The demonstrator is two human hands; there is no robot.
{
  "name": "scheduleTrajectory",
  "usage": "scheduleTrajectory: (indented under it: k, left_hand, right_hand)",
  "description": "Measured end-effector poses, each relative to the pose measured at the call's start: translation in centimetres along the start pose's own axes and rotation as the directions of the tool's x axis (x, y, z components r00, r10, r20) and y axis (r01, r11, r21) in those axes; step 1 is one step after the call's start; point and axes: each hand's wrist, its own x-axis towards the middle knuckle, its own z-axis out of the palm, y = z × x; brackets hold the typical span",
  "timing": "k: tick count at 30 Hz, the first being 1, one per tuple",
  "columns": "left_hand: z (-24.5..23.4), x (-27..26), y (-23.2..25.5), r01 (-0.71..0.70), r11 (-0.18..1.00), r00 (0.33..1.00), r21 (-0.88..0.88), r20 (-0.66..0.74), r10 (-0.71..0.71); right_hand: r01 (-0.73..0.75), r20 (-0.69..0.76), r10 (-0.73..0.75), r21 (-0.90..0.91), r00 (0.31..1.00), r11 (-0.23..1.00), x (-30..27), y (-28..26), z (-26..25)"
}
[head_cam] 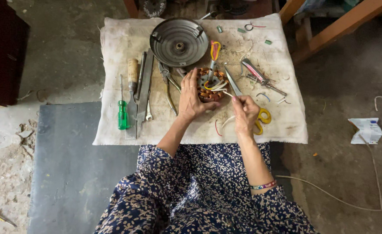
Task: The person sits on the floor and works on a motor stator, using pliers to adjust and arrange the copper windings. They then use scissors to trim a small piece of wire and continue to arrange the windings by hand.
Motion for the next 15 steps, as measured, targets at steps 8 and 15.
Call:
scheduleTrajectory:
  k: [8, 15]
  left_hand:
    - [0.4, -0.8, -0.3, -0.009, 0.998, 0.999, 0.059, -0.049, 0.011]
    - [0.5, -0.7, -0.5, -0.019, 0.997, 0.998, 0.075, -0.058, 0.024]
  right_hand:
    - [0.214, 0.071, -0.203, -0.431, 0.977, 0.877, 1.0, -1.9, 1.2]
    - [0.168, 0.106, -0.133, -0.514, 0.986, 0.841, 2.1, -2.2, 1.3]
